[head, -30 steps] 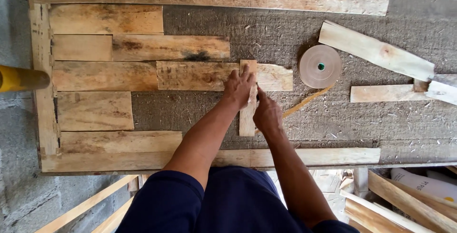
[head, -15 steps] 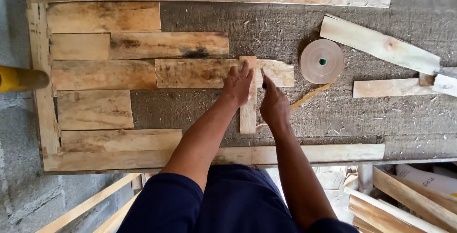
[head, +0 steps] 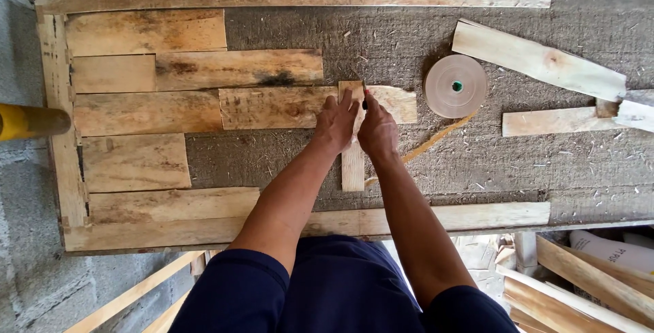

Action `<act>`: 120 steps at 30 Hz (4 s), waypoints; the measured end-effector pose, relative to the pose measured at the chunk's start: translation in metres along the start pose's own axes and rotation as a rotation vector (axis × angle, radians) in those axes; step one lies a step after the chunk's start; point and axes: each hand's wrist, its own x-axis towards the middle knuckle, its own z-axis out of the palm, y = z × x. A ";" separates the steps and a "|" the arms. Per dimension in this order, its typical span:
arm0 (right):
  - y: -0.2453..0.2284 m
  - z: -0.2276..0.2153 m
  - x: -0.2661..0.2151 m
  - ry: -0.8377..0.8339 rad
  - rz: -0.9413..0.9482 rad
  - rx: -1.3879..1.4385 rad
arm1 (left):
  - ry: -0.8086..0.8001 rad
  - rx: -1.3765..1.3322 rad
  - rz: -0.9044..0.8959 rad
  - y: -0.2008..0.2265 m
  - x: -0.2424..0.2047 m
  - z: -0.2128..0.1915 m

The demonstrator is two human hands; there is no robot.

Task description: Laying and trimming wood strips to create a patterned wooden surface.

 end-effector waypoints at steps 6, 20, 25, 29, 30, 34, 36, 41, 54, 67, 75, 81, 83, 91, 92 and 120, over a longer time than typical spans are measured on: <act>-0.013 -0.025 -0.017 -0.079 0.018 -0.001 | 0.105 -0.038 -0.002 0.000 0.011 0.024; -0.007 -0.025 -0.045 -0.090 0.001 0.073 | 0.088 0.006 0.001 -0.001 0.004 0.009; -0.022 -0.052 -0.064 -0.178 0.085 0.041 | 0.068 -0.020 -0.013 0.000 0.013 0.014; -0.005 -0.035 -0.081 -0.189 0.069 0.071 | 0.039 0.044 -0.021 0.002 0.020 0.014; -0.002 -0.031 -0.086 -0.181 0.049 0.085 | 0.053 0.047 -0.022 0.001 0.022 0.015; -0.003 -0.059 -0.093 -0.261 0.102 0.066 | 0.044 -0.018 -0.015 0.000 0.015 0.025; 0.001 -0.070 -0.085 -0.256 0.075 0.077 | 0.064 -0.088 -0.044 -0.002 0.020 0.026; -0.004 -0.052 -0.052 -0.109 0.035 0.060 | 0.118 -0.059 -0.024 0.002 0.006 0.013; -0.005 -0.009 -0.004 -0.033 0.035 -0.039 | 0.050 -0.129 -0.039 0.002 -0.001 0.001; -0.012 -0.033 -0.033 -0.170 0.052 -0.003 | 0.206 -0.121 -0.023 0.002 -0.001 0.005; -0.003 -0.025 -0.072 -0.216 0.075 0.054 | 0.152 -0.138 -0.036 0.003 0.024 0.024; 0.010 -0.047 -0.098 -0.209 0.065 0.150 | -0.007 -0.065 -0.056 0.005 -0.005 -0.013; 0.039 -0.019 -0.113 -0.119 -0.001 0.190 | -0.021 -0.046 -0.059 0.003 -0.002 -0.007; 0.039 0.022 -0.121 0.003 0.078 0.334 | -0.021 -0.098 -0.034 -0.001 -0.008 0.002; 0.035 0.029 -0.119 0.057 0.047 0.326 | 0.061 -0.065 -0.025 -0.003 0.002 0.017; 0.198 -0.036 -0.102 0.676 0.354 0.565 | 0.917 -0.451 -0.130 -0.081 -0.040 0.153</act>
